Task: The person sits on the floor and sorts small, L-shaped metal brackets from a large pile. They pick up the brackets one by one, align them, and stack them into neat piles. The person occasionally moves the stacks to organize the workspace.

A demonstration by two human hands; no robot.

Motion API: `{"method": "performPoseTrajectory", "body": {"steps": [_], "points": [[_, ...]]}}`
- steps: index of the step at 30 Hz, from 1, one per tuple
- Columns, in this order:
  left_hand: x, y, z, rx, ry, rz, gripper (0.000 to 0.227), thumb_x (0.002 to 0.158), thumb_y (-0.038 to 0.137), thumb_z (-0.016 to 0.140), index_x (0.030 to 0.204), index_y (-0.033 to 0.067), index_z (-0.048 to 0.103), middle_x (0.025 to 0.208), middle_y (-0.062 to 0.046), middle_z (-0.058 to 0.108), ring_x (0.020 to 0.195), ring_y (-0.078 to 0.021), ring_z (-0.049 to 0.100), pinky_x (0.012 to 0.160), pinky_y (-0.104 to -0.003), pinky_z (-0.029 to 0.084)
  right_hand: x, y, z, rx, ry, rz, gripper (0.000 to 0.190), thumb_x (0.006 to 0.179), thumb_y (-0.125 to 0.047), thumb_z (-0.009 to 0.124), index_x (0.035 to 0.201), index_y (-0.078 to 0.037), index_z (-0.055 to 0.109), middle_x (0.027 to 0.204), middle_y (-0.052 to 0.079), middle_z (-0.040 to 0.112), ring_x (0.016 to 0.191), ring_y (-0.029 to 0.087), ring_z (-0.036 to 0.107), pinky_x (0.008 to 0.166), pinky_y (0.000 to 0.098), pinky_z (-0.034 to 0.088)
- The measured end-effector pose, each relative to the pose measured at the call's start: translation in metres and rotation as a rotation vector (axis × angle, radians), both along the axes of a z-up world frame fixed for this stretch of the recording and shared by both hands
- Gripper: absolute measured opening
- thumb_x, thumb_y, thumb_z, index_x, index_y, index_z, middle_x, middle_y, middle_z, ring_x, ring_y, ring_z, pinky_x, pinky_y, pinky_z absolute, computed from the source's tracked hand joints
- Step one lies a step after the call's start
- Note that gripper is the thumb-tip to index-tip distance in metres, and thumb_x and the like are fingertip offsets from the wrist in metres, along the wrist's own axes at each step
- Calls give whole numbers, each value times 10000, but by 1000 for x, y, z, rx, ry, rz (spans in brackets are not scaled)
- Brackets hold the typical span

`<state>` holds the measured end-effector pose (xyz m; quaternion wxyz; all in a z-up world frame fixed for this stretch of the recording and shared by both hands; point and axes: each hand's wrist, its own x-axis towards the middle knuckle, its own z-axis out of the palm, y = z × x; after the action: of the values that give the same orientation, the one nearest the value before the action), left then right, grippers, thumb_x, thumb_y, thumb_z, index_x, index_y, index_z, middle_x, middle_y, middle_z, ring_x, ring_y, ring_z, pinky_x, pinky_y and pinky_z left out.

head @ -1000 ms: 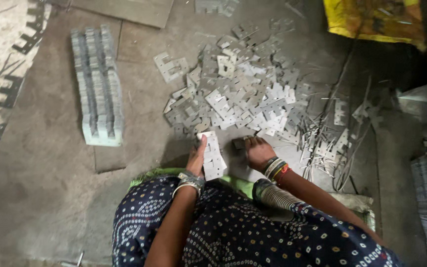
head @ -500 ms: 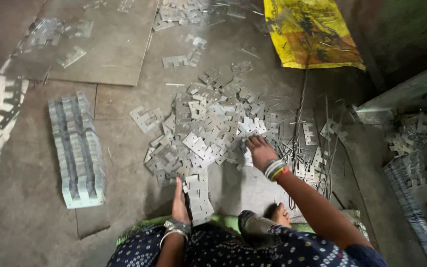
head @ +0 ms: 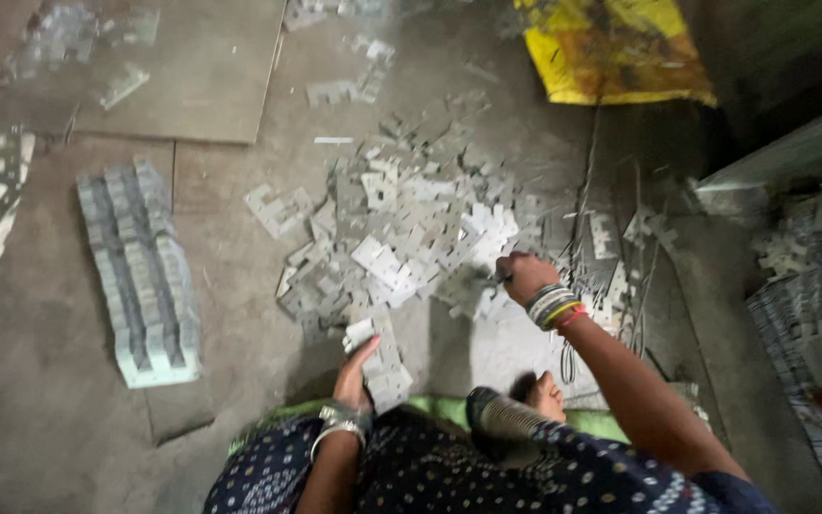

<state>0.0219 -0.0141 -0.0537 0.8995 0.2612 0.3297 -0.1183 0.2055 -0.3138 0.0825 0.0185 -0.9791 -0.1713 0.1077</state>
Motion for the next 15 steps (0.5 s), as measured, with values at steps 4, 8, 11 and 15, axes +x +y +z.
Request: {"method": "performPoseTrajectory", "body": {"steps": [4, 8, 11, 15], "points": [[6, -1, 2, 24, 17, -27, 523, 814, 416, 782, 1233, 116, 693, 1065, -39, 733, 923, -216, 695, 824, -420, 567, -43, 26, 30, 192, -274, 313, 192, 846, -150, 723, 1032, -167, 680, 1018, 67, 663, 971, 285, 678, 816, 425, 582], [12, -4, 3, -85, 62, -51, 631, 835, 612, 698, 1218, 111, 687, 992, -77, 738, 823, -254, 686, 744, -443, 572, -47, 42, 32, 295, -359, 579, 328, 793, -178, 740, 1095, -102, 637, 1131, 97, 647, 1009, 315, 651, 839, 460, 555], [9, -7, 5, -96, 2, -51, 688, 851, 651, 684, 1282, 114, 680, 1054, -59, 730, 881, -232, 674, 786, -426, 564, -9, 42, -3, 215, -276, 434, 394, 807, -145, 730, 1184, -90, 627, 1230, 111, 627, 1087, 328, 644, 909, 440, 547], [7, -1, 5, -58, 97, -115, 741, 814, 636, 695, 1323, 99, 646, 1164, -73, 725, 1008, -249, 688, 887, -449, 569, 40, 35, -41, 144, -248, 347, 559, 739, -155, 751, 1269, -47, 612, 1368, 146, 561, 1227, 391, 585, 989, 470, 506]]}}
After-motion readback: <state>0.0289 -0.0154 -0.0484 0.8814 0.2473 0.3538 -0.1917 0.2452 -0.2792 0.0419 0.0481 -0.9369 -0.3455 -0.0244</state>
